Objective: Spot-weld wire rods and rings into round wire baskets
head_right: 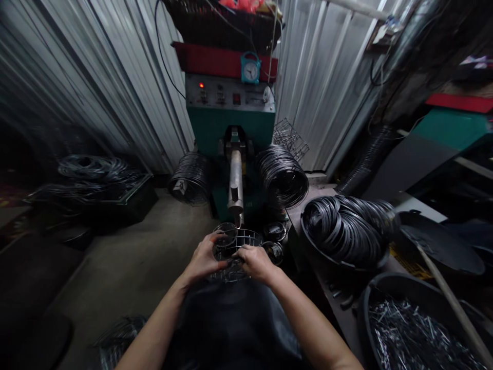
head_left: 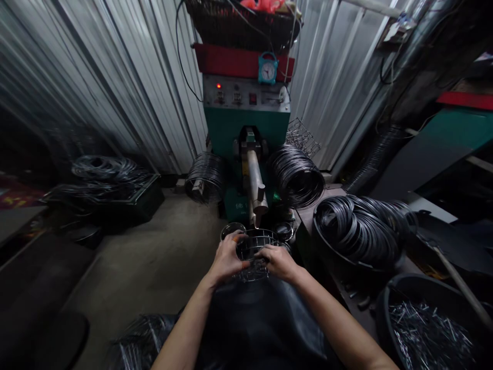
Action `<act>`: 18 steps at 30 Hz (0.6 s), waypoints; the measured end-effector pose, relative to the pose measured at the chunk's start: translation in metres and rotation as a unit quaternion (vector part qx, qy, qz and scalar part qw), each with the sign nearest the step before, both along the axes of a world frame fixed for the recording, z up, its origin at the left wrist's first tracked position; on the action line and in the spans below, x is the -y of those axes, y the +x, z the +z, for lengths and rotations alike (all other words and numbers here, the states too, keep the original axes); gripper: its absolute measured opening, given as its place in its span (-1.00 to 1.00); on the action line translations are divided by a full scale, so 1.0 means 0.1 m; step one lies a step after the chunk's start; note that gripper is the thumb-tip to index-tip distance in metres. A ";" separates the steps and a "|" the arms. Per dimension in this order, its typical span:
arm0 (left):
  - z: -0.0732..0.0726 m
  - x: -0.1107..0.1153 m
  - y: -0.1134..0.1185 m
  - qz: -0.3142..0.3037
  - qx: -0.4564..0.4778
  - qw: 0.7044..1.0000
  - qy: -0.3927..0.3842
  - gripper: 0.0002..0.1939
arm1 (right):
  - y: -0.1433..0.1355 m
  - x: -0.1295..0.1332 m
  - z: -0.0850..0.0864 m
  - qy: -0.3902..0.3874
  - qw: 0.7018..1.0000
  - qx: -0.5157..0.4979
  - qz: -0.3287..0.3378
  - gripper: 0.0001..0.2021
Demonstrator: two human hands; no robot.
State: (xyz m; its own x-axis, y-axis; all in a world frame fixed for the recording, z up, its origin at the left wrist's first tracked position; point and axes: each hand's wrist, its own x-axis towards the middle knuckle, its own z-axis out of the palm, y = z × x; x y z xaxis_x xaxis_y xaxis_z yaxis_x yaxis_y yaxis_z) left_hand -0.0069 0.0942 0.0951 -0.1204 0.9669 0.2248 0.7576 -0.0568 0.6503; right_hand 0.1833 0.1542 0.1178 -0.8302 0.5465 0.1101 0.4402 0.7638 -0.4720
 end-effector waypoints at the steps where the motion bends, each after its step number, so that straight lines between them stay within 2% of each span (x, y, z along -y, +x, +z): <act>1: 0.01 -0.04 -0.02 0.001 0.001 1.000 -0.002 -0.36 | -0.02 -0.03 0.03 0.004 1.000 0.004 -0.006 -0.71; 7: 0.08 -0.25 -0.07 0.004 0.018 1.000 -0.016 -0.38 | -0.11 -0.19 0.11 0.009 0.999 -0.001 -0.032 -0.76; 11: 0.13 -0.26 -0.04 0.002 0.008 1.000 -0.020 -0.42 | -0.09 -0.20 0.05 0.006 0.999 -0.019 -0.043 -0.78; 18: 0.15 -0.36 -0.02 0.060 -0.006 0.998 -0.026 -0.40 | -0.17 -0.27 -0.04 0.012 0.994 -0.032 -0.104 -0.74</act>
